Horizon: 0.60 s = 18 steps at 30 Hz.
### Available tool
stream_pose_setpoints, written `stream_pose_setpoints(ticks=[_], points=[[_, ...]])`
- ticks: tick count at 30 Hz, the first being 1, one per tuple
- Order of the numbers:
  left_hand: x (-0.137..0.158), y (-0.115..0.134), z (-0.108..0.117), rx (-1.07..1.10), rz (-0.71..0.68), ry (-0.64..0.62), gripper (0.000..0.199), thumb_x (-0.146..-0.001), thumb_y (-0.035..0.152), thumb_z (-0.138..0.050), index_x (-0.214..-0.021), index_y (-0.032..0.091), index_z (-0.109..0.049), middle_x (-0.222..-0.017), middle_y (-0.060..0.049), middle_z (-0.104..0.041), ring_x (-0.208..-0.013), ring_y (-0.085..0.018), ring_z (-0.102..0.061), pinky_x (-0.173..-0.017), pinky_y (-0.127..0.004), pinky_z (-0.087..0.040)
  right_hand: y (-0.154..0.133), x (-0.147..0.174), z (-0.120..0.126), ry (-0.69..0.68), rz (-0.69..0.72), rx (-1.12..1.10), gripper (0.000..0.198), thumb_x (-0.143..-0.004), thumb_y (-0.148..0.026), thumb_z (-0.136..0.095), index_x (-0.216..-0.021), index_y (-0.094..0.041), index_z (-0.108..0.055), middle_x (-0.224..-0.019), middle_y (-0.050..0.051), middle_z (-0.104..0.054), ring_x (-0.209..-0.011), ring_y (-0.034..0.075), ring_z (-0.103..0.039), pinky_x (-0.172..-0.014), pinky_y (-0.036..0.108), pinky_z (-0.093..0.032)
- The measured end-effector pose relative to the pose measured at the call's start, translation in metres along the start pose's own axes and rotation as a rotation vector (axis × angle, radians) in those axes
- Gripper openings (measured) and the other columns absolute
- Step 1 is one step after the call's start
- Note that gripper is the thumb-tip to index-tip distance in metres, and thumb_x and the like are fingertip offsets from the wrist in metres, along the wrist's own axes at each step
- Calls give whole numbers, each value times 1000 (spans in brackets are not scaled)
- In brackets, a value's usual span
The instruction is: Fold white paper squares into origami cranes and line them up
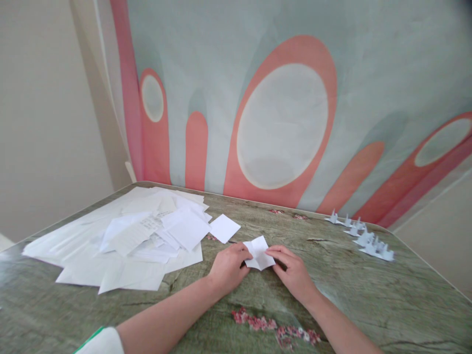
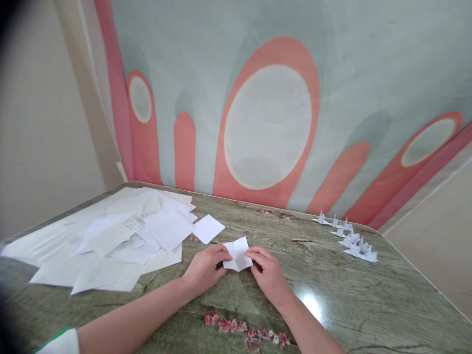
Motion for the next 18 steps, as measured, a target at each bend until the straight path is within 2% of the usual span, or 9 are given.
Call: stream_pose_setpoints(ticks=[4, 8, 11, 15, 18], points=[[0, 0, 0, -12, 1, 5, 19, -77, 19, -55, -92, 24, -65, -99, -1, -61, -92, -17, -56, -78, -24, -44, 3, 0, 0, -8, -45, -20, 27, -77, -10, -50, -94, -23, -67, -94, 5, -63, -87, 18, -60, -79, 32, -48], [-1, 2, 4, 29, -5, 45, 17, -85, 26, -48, -87, 23, -64, -94, -1, -62, -88, -16, -57, -75, -23, -43, 3, -1, 2, -4, -86, -28, 16, -83, -22, -52, -85, -21, -67, -85, 4, -63, -81, 18, -59, -77, 32, -46], [-2, 1, 5, 21, 18, 50, 26, -89, 30, -41, -79, 20, -63, -85, -2, -63, -81, -15, -57, -70, -21, -42, 1, -3, 4, -6, -108, -9, 19, -85, -30, -50, -78, -20, -65, -79, 4, -63, -79, 18, -57, -75, 31, -44], [-3, -3, 4, 3, 70, 41, 37, -92, 34, -35, -68, 18, -59, -72, -1, -62, -68, -13, -57, -61, -21, -37, 6, -1, 3, -26, -196, 36, 30, -88, -37, -42, -72, -18, -60, -65, 1, -58, -65, 16, -53, -61, 26, -42], [-2, -5, 3, 30, 88, 32, 39, -92, 36, -34, -67, 19, -59, -68, 1, -63, -64, -13, -56, -56, -21, -33, 11, 1, 1, -40, -235, 51, 32, -88, -38, -40, -69, -18, -56, -60, -1, -53, -59, 15, -49, -55, 24, -38]])
Point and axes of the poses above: each hand's wrist, its own x-axis away from the middle knuckle, its own z-axis out of the back of the hand, y = z × x, the point moved 6 cm from there along -x, towards the middle knuckle
